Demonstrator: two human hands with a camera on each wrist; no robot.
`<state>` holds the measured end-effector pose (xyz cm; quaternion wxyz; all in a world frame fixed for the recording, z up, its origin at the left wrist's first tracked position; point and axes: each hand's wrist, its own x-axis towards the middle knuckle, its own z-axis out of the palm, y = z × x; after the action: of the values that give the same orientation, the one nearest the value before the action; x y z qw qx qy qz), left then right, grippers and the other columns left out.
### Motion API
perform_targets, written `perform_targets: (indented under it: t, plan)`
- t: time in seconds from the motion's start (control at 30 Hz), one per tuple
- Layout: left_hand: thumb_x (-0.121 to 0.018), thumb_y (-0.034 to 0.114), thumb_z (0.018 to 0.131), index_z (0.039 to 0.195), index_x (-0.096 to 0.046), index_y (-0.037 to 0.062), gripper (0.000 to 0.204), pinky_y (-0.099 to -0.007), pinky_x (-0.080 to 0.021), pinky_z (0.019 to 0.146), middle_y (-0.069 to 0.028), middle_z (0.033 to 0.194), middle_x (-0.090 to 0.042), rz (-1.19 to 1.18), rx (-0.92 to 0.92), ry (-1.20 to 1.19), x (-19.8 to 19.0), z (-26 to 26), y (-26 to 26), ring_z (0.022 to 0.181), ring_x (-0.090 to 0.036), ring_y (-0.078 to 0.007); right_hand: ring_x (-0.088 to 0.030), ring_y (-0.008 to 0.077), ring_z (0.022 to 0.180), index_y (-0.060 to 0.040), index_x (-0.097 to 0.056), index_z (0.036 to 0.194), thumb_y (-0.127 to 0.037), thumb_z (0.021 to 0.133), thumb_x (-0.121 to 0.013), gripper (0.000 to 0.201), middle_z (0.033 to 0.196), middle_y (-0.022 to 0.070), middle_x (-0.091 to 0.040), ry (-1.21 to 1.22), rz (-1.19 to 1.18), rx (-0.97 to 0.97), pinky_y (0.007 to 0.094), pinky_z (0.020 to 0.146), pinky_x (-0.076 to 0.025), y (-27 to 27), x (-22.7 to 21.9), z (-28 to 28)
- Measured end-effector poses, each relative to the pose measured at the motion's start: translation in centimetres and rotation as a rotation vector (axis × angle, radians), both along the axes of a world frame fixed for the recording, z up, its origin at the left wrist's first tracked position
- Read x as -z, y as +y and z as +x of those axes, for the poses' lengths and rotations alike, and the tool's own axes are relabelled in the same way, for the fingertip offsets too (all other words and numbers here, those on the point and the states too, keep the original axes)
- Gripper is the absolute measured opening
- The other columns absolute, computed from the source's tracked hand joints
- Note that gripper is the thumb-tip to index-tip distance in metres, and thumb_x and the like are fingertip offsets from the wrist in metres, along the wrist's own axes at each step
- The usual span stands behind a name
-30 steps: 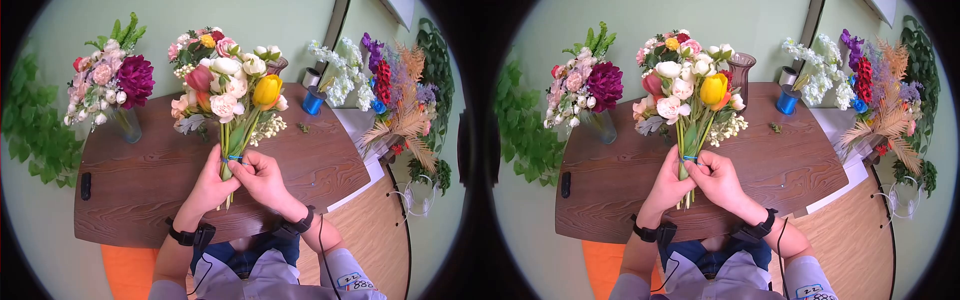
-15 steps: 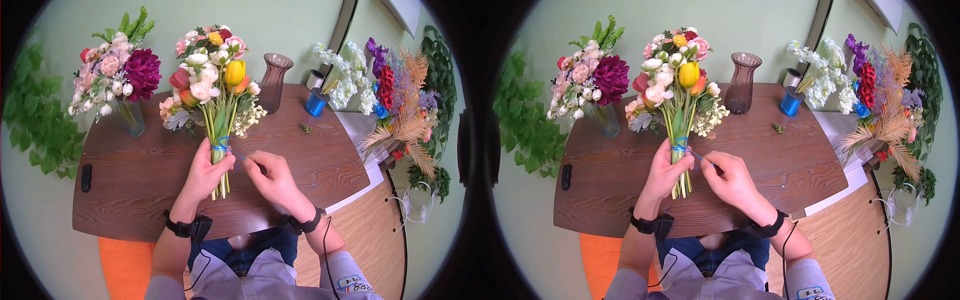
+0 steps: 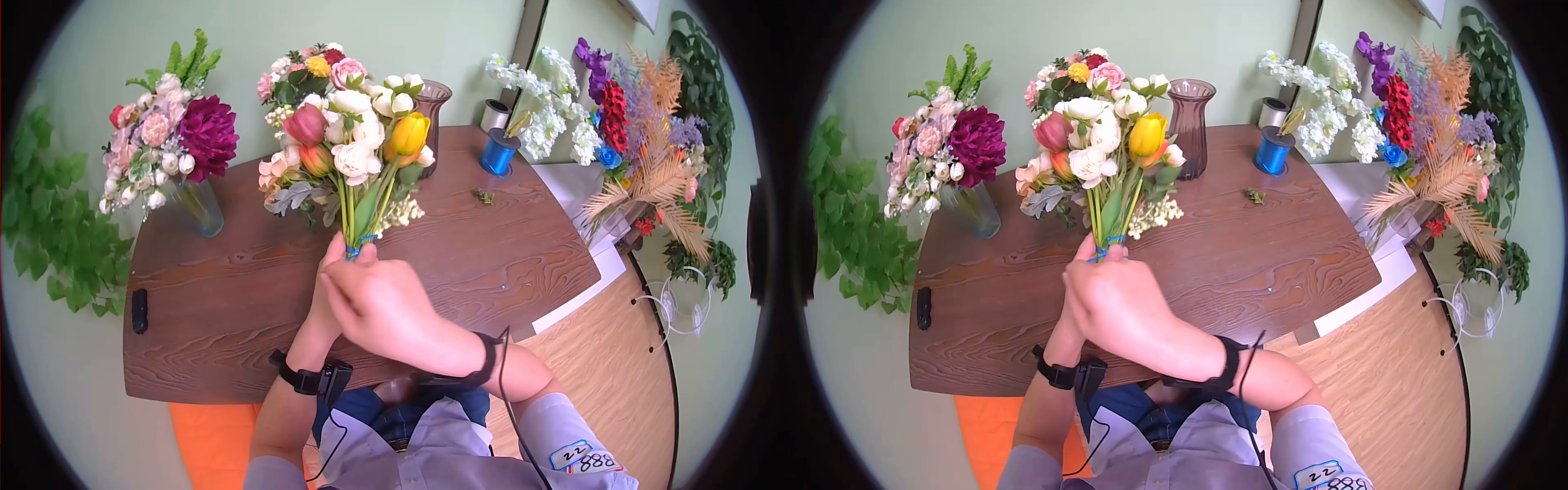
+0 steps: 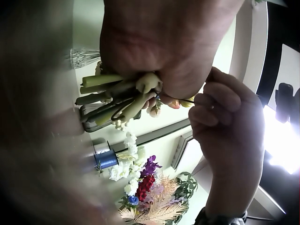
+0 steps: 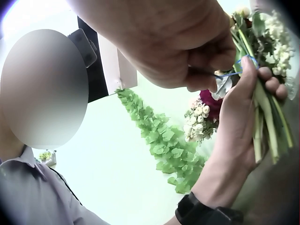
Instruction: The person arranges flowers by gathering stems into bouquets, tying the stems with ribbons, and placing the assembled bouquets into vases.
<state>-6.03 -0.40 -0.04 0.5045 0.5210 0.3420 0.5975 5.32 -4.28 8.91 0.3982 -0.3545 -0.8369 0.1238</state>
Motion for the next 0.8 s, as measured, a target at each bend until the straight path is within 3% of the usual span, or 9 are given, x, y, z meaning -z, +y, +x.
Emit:
perform_targets:
  t: [0.17, 0.3, 0.37, 0.43, 0.57, 0.67, 0.7, 0.77, 0.8]
  plan:
    - [-0.061, 0.015, 0.101, 0.116, -0.055, 0.0047, 0.019, -0.0271, -0.047, 0.062, -0.0031, 0.088, -0.058, -0.273, 0.070, -0.295, -2.3, 0.6, -1.2, 0.072, -0.054, -0.0096, -0.061, 0.0406, 0.058, -0.0068, -0.062, 0.085, -0.021, 0.089, -0.062, 0.015, 0.066, 0.0155, -0.061, -0.285, 0.416, -0.066, 0.0473, 0.053, -0.050, -2.9, -3.9, -2.6]
    - [-0.060, 0.018, 0.101, 0.109, -0.054, 0.0045, 0.016, -0.0286, -0.045, 0.063, -0.0053, 0.088, -0.055, -0.137, 0.234, -0.373, -3.4, -0.7, -1.2, 0.072, -0.052, -0.0111, -0.063, 0.0322, 0.062, -0.0075, -0.067, 0.093, -0.015, 0.090, -0.062, 0.010, 0.076, 0.0087, -0.069, 0.058, 0.001, -0.379, 0.0360, 0.062, -0.053, -4.3, -2.5, 1.0]
    - [-0.060, 0.019, 0.101, 0.108, -0.054, 0.0039, 0.017, -0.0281, -0.044, 0.063, -0.0046, 0.087, -0.054, -0.097, 0.335, -0.463, -3.6, -1.3, -1.4, 0.073, -0.052, -0.0110, -0.061, 0.0236, 0.053, -0.0065, -0.067, 0.093, -0.014, 0.091, -0.064, 0.008, 0.074, 0.0064, -0.068, 0.043, -0.013, -0.144, 0.0347, 0.049, -0.048, -2.8, -0.5, 4.3]
    - [-0.059, 0.020, 0.102, 0.107, -0.054, 0.0032, 0.018, -0.0280, -0.044, 0.064, -0.0042, 0.087, -0.053, -0.067, 0.322, -0.502, -3.9, -1.4, -1.6, 0.073, -0.051, -0.0111, -0.061, 0.0161, 0.057, -0.0045, -0.068, 0.095, -0.018, 0.098, -0.060, 0.016, 0.073, 0.0026, -0.067, 0.111, -0.504, 0.093, 0.0300, 0.053, -0.049, -0.2, 1.2, 6.7]
    - [-0.057, 0.022, 0.103, 0.107, -0.054, 0.0037, 0.019, -0.0301, -0.045, 0.065, -0.0042, 0.089, -0.053, 0.013, 0.549, -0.567, -4.2, -0.7, -2.1, 0.073, -0.052, -0.0116, -0.066, 0.0138, 0.075, 0.0018, -0.065, 0.105, -0.016, 0.104, -0.049, 0.024, 0.082, 0.0074, -0.067, 0.565, -0.974, -0.180, 0.0253, 0.063, -0.052, 5.1, 4.2, 6.8]
    - [-0.056, 0.023, 0.103, 0.107, -0.053, 0.0029, 0.021, -0.0290, -0.044, 0.064, -0.0029, 0.087, -0.051, -0.077, 0.697, -0.685, -5.3, -0.3, -3.4, 0.073, -0.050, -0.0111, -0.063, 0.0175, 0.108, 0.0006, -0.053, 0.131, -0.014, 0.098, -0.059, 0.036, 0.121, 0.0111, -0.063, 0.590, -1.491, -0.351, 0.0314, 0.091, -0.054, 6.3, 3.1, 5.2]
    - [-0.056, 0.023, 0.103, 0.107, -0.053, 0.0029, 0.021, -0.0290, -0.044, 0.064, -0.0029, 0.087, -0.051, -0.081, 0.701, -0.681, -5.3, -0.2, -3.5, 0.073, -0.050, -0.0111, -0.063, 0.0175, 0.108, 0.0006, -0.053, 0.131, -0.014, 0.098, -0.059, 0.036, 0.121, 0.0111, -0.063, 0.598, -1.490, -0.350, 0.0314, 0.091, -0.054, 6.5, 1.7, 5.3]
    - [-0.057, 0.028, 0.102, 0.132, -0.049, 0.0018, 0.041, -0.0258, -0.040, 0.059, -0.0015, 0.083, -0.046, -0.078, 0.766, -0.718, -5.2, -0.1, -3.6, 0.069, -0.045, -0.0100, -0.062, 0.0188, 0.110, 0.0011, -0.051, 0.135, -0.020, 0.091, -0.066, 0.052, 0.130, 0.0143, -0.060, 0.557, -1.532, -1.198, 0.0308, 0.094, -0.053, 5.4, -3.0, 4.3]
    - [-0.058, 0.030, 0.101, 0.139, -0.044, 0.0021, 0.049, -0.0245, -0.039, 0.057, -0.0012, 0.082, -0.045, -0.087, 0.778, -0.737, -5.2, -0.2, -3.8, 0.068, -0.044, -0.0090, -0.058, 0.0212, 0.118, -0.0001, -0.049, 0.138, -0.028, 0.081, -0.072, 0.066, 0.138, 0.0178, -0.055, 0.485, -1.094, -1.151, 0.0316, 0.097, -0.051, 7.7, 1.6, 1.9]
